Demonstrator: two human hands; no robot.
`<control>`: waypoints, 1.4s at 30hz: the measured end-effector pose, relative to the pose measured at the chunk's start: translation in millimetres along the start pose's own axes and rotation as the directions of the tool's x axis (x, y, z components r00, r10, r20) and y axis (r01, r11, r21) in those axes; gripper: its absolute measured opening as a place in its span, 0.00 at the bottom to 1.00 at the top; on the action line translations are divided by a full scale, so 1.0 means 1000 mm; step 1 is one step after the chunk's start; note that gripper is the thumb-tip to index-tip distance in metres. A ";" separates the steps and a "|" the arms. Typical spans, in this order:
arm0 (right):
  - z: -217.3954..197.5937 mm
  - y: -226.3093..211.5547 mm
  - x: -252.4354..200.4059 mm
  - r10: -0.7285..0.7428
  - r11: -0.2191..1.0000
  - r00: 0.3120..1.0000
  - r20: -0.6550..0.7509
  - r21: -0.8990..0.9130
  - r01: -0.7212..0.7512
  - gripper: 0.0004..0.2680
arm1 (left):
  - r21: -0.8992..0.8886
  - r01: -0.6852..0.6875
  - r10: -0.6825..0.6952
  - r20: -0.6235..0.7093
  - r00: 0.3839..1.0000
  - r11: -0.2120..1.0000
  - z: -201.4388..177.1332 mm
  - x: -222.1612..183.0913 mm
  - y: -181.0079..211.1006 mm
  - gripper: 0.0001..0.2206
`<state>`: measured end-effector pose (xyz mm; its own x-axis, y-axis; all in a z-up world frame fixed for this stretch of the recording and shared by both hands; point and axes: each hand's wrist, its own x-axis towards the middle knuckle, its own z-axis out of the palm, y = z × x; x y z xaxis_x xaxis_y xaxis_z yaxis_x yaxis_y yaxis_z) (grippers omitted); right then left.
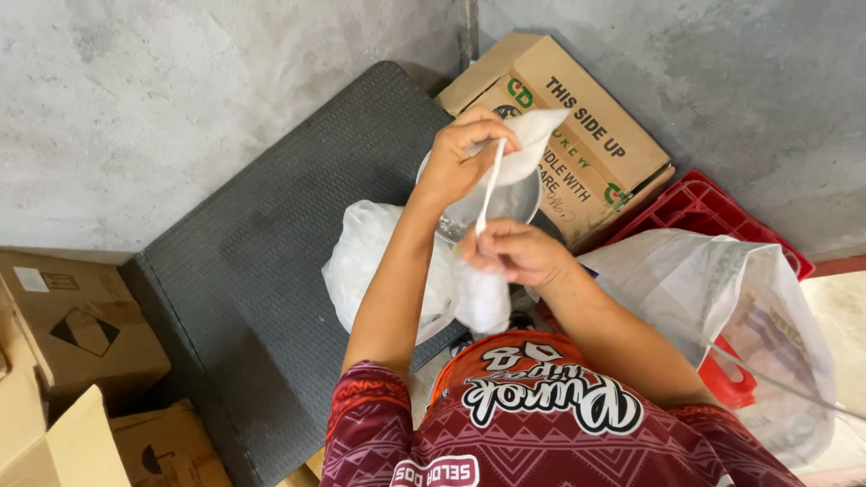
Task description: Scooping powder into small plastic bags, tying them, and packing them into a cardboard box.
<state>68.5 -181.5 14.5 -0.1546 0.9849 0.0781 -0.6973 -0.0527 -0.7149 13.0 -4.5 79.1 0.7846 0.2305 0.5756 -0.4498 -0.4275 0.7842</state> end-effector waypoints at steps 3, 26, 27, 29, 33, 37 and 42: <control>0.003 0.004 0.013 -0.029 1.000 0.989 0.145 0.013 0.027 0.12 | -0.049 -0.057 0.060 0.057 0.997 0.997 -0.002 0.013 0.071 0.11; 0.035 -0.099 0.012 -0.492 0.868 0.829 -0.264 -0.083 0.489 0.21 | -0.521 0.264 -0.482 -0.343 0.806 0.812 0.041 -0.066 -0.090 0.06; 0.024 -0.096 0.010 -0.489 0.873 0.834 -0.255 -0.148 0.465 0.18 | -0.565 0.206 -0.490 -0.413 0.767 0.799 0.046 -0.068 -0.108 0.06; -0.002 -0.079 0.009 -0.482 0.873 0.840 -0.249 -0.212 0.438 0.16 | -0.604 0.146 -0.503 -0.478 0.720 0.784 0.053 -0.071 -0.124 0.05; -0.032 -0.031 0.022 -0.441 0.679 0.813 -0.379 -0.734 0.026 0.08 | -0.687 0.109 -0.610 -0.546 0.574 0.718 0.062 -0.066 -0.099 0.08; -0.043 -0.003 0.037 -0.673 0.356 0.679 -0.293 -0.933 -0.049 0.08 | -0.648 0.221 -0.641 -0.532 0.554 0.729 0.072 -0.074 -0.088 0.09; -0.038 0.003 0.037 -0.753 0.304 0.604 -0.261 -0.952 -0.032 0.05 | -0.586 0.250 -0.607 -0.554 0.570 0.770 0.077 -0.079 -0.077 0.07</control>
<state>86.7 -139.0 -11.2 0.6144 0.6773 0.4048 0.4595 0.1099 -0.8813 17.8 -56.9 -44.5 0.4838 0.8750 -0.0192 -0.4007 0.2409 0.8839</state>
